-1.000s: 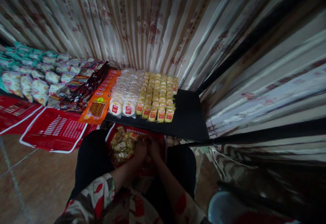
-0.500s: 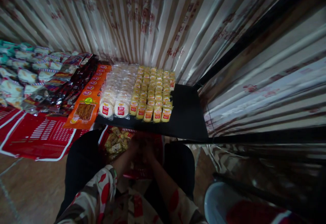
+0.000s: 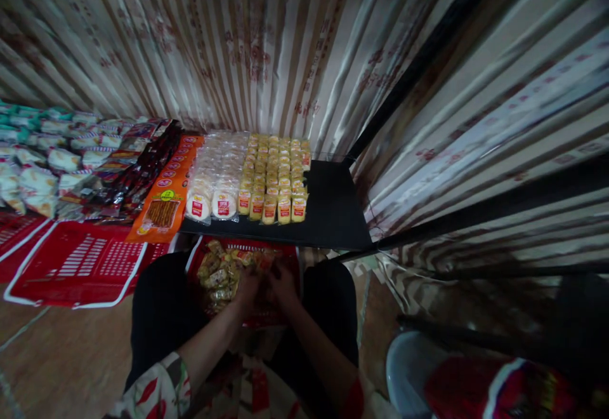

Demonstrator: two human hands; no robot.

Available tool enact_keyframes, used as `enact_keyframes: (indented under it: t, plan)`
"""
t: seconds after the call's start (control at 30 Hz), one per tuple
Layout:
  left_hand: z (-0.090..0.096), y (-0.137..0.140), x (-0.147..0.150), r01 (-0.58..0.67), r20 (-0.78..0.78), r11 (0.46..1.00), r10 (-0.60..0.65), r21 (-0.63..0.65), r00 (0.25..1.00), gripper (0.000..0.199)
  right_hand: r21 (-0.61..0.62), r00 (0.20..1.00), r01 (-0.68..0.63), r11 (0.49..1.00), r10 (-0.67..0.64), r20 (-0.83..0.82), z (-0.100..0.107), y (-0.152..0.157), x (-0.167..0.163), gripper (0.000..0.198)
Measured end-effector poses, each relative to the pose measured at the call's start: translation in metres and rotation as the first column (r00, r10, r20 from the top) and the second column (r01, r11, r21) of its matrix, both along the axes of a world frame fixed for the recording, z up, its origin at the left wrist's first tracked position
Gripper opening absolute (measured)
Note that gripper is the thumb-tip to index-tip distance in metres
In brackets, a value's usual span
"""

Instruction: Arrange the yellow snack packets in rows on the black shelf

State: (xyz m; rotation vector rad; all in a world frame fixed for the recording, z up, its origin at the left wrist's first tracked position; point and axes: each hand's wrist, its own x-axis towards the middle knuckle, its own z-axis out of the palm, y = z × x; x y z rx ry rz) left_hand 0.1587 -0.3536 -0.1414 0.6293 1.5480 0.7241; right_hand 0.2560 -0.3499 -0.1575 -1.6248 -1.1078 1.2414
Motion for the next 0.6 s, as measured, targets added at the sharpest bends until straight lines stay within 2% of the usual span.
enact_keyframes:
  t: [0.17,0.3,0.47,0.6]
  plan:
    - [0.028,-0.004,0.002,0.162,-0.200,0.982,-0.141,0.093,0.970,0.032,0.088,0.996,0.085,0.992,-0.087,0.009,0.020,-0.015,0.016,0.035]
    - [0.053,0.000,0.014,0.335,-0.461,0.909,-0.194,0.246,0.866,0.032,0.176,0.997,0.073,0.982,-0.075,0.004,0.051,-0.016,0.031,0.034]
    - [0.090,0.014,0.041,0.384,-0.488,0.847,-0.176,0.368,0.855,0.039,0.267,0.983,0.171,0.948,-0.144,-0.118,0.089,0.000,0.053,0.037]
    - [0.127,0.040,0.068,0.402,-0.490,0.797,-0.156,0.450,0.857,0.046,0.296,0.977,0.201,0.934,-0.169,-0.133,0.114,0.030,0.079,0.041]
